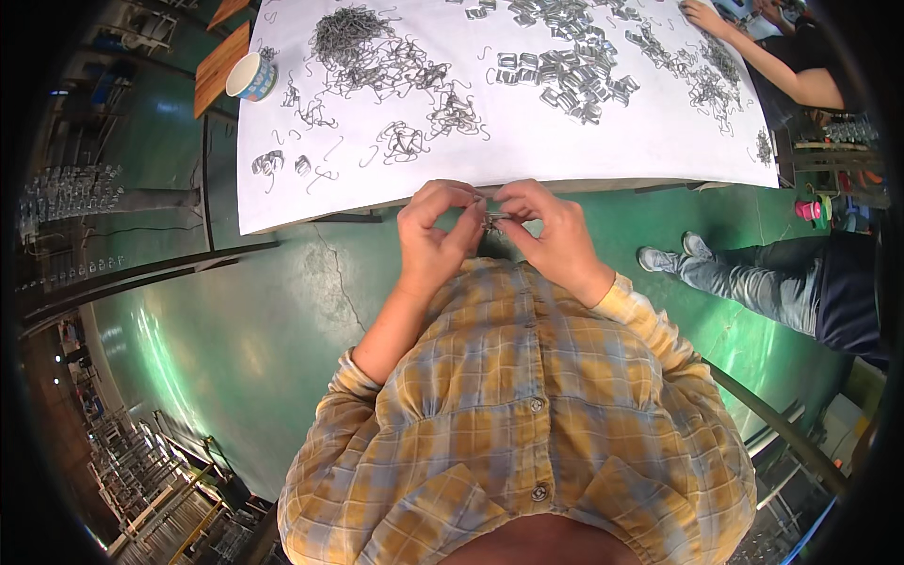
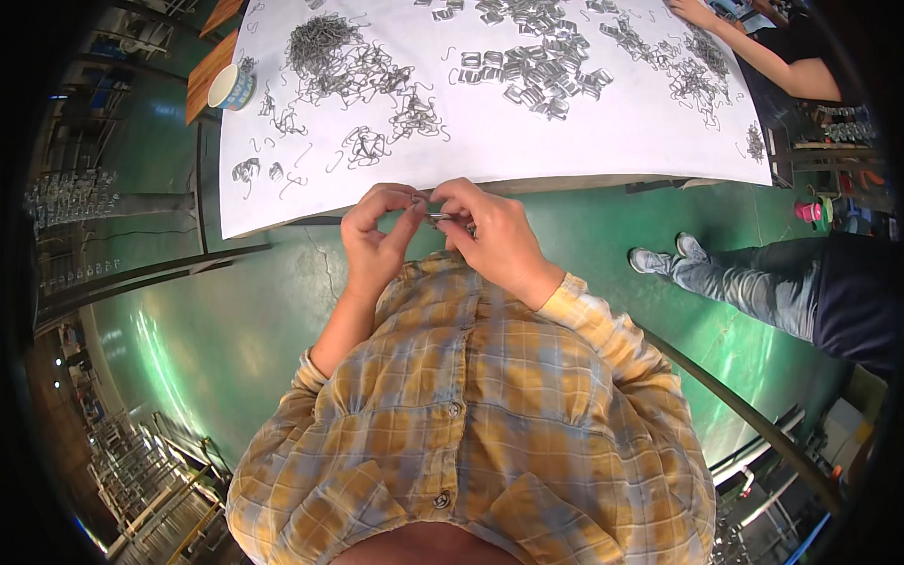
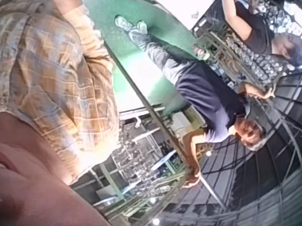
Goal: The person picks up metal hooks from a table and hangs them onto a metal rack in a fabrication area.
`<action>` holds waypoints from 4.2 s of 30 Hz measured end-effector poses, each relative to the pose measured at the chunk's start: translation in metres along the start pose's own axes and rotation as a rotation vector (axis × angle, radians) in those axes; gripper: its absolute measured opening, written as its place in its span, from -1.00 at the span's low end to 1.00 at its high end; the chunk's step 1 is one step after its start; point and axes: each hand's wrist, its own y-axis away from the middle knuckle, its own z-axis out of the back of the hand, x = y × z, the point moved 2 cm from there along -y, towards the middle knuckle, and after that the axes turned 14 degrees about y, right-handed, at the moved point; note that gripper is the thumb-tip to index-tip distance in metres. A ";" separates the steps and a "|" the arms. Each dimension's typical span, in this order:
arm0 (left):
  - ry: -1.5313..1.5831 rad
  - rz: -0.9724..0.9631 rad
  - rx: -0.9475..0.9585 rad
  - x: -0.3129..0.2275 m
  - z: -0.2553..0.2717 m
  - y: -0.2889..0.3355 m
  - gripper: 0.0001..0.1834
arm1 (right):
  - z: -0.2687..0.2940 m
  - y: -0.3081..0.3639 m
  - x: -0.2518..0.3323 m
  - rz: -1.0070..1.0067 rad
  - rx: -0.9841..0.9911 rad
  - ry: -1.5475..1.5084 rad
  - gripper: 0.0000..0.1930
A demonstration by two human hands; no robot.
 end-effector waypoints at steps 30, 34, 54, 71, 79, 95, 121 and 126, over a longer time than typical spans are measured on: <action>0.376 0.243 -0.092 0.016 -0.013 0.012 -0.93 | 0.002 -0.003 -0.002 0.026 -0.037 0.014 -0.77; 0.330 0.166 -0.128 0.014 -0.015 0.010 -0.94 | 0.002 -0.001 -0.005 -0.017 -0.049 -0.004 -0.78; 0.105 0.045 -0.009 0.003 -0.024 0.012 -0.92 | 0.073 -0.070 -0.182 -0.130 -0.406 0.737 -0.68; -0.183 0.034 0.006 0.001 -0.034 0.009 -0.88 | 0.005 -0.004 -0.028 -0.190 -0.114 -0.206 -0.88; -0.111 0.206 0.063 0.014 -0.012 0.007 -0.91 | 0.003 0.001 -0.018 -0.103 -0.190 -0.059 -0.88; -1.065 0.108 -0.216 0.101 0.174 -0.101 -0.75 | 0.013 0.007 -0.014 -0.084 -0.170 -0.044 -0.91; -1.325 -0.254 0.517 0.102 0.098 -0.160 -0.91 | 0.021 0.015 -0.014 -0.090 -0.279 -0.069 -0.91; -0.429 0.094 0.249 0.034 0.036 -0.136 -0.94 | 0.026 0.024 -0.023 -0.218 -0.347 -0.129 -0.91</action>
